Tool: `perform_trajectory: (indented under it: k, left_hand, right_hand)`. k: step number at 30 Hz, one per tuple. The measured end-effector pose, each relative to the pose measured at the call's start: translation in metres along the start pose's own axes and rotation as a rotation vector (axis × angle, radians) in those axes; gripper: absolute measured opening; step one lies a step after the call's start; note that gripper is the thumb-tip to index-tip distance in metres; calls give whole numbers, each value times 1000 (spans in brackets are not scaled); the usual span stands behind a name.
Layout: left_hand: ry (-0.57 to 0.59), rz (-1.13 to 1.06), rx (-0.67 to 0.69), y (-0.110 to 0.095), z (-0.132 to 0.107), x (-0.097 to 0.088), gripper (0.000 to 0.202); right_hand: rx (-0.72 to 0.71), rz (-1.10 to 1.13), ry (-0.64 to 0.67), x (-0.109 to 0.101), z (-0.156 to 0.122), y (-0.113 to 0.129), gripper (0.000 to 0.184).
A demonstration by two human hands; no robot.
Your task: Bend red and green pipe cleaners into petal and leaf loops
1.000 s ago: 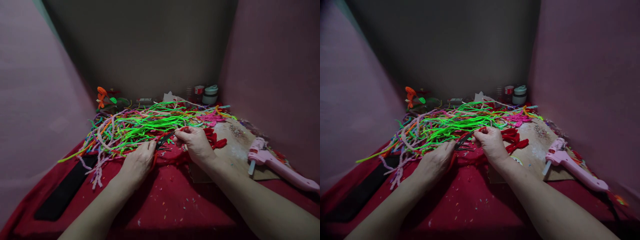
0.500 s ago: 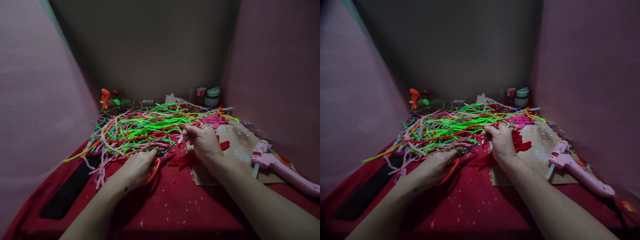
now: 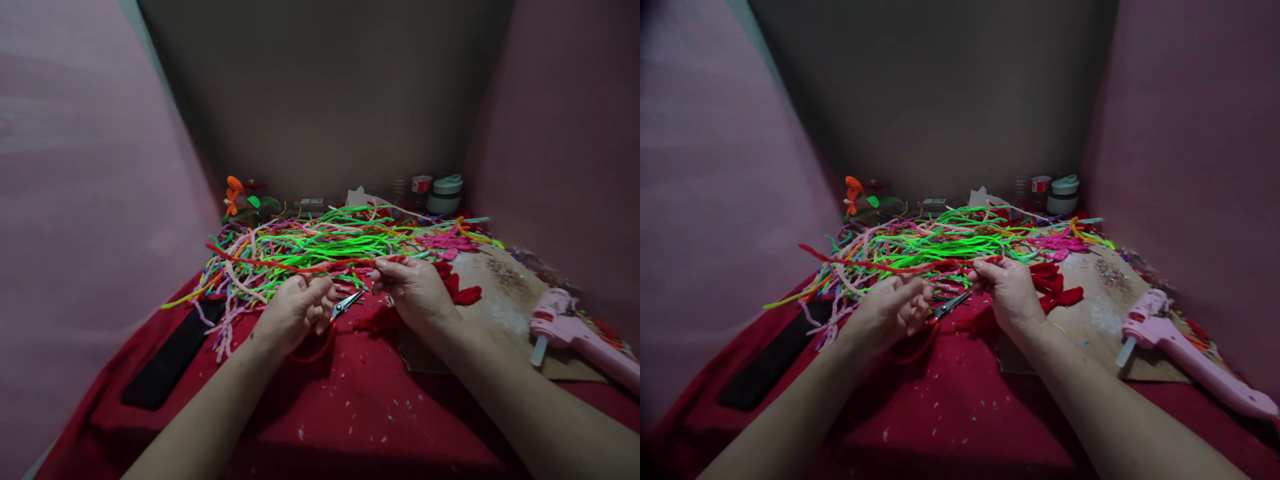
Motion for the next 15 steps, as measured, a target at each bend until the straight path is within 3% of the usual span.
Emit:
perform_trajectory:
  k: [2, 4, 9, 15]
  left_hand:
    - [-63, -313, 27, -1, 3, 0, 31]
    - [-138, -425, 61, -2, 5, -3, 25]
    - [-160, -363, 58, -2, 2, -2, 19]
    - [-191, -351, 189, 2, 4, 2, 21]
  right_hand:
    - [26, -7, 14, 1, -2, -2, 13]
    - [55, 9, 24, 2, -4, -3, 13]
    - [108, 203, -37, 0, 2, -6, 15]
    - [161, 317, -99, -2, 6, -6, 10]
Point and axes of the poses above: each hand's wrist, its own z-axis towards the middle knuckle, its own x-axis out of the palm, y = z × x, the point moved 1 cm from there along z, towards the middle knuckle, and after that the axes turned 5 degrees about z, right-handed, at the moved point
